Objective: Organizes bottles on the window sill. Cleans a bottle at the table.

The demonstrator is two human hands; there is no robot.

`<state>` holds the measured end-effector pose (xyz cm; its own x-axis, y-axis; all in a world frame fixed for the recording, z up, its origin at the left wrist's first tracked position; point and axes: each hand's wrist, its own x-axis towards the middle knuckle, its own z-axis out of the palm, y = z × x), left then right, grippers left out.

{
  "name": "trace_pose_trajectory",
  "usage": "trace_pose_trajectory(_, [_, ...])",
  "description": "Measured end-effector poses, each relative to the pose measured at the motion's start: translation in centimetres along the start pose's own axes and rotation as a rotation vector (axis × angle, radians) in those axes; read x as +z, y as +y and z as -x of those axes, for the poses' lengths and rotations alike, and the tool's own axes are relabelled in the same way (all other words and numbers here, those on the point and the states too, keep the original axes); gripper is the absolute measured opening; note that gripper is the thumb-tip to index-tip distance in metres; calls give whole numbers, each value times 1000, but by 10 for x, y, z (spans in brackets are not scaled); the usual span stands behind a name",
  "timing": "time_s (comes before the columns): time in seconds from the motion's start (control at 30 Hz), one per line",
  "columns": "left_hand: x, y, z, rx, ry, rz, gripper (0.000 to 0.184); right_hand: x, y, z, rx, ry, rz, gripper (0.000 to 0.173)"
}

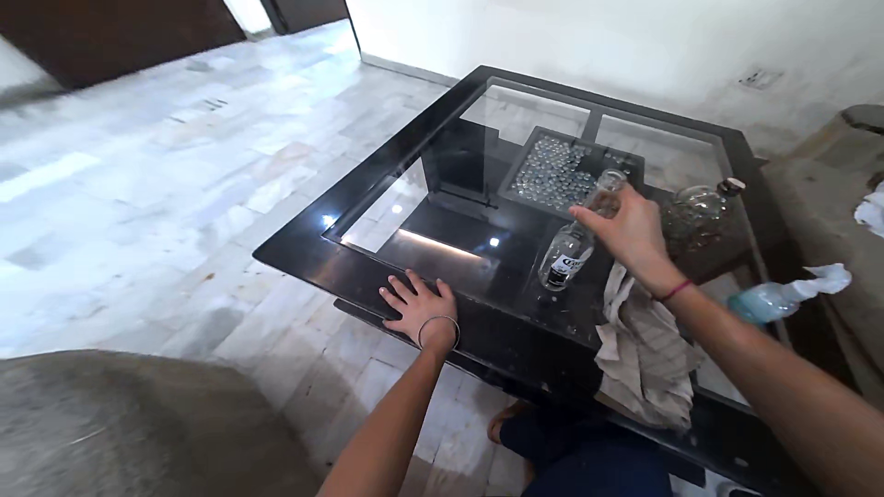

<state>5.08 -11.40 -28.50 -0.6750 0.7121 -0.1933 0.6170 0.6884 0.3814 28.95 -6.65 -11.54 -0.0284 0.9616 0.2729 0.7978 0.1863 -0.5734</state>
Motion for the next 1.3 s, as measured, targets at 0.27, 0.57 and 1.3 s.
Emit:
trace_pose_trajectory(0.27, [0, 1, -1, -14, -3, -18, 62, 14, 2, 6, -7, -18, -2, 51])
trace_pose_trajectory(0.57, [0, 1, 1, 2, -6, -15, 63, 20, 5, 11, 19, -23, -29, 55])
trace_pose_trajectory(1.3, [3, 2, -3, -16, 42, -46, 63, -79, 265, 96, 462, 597, -331, 106])
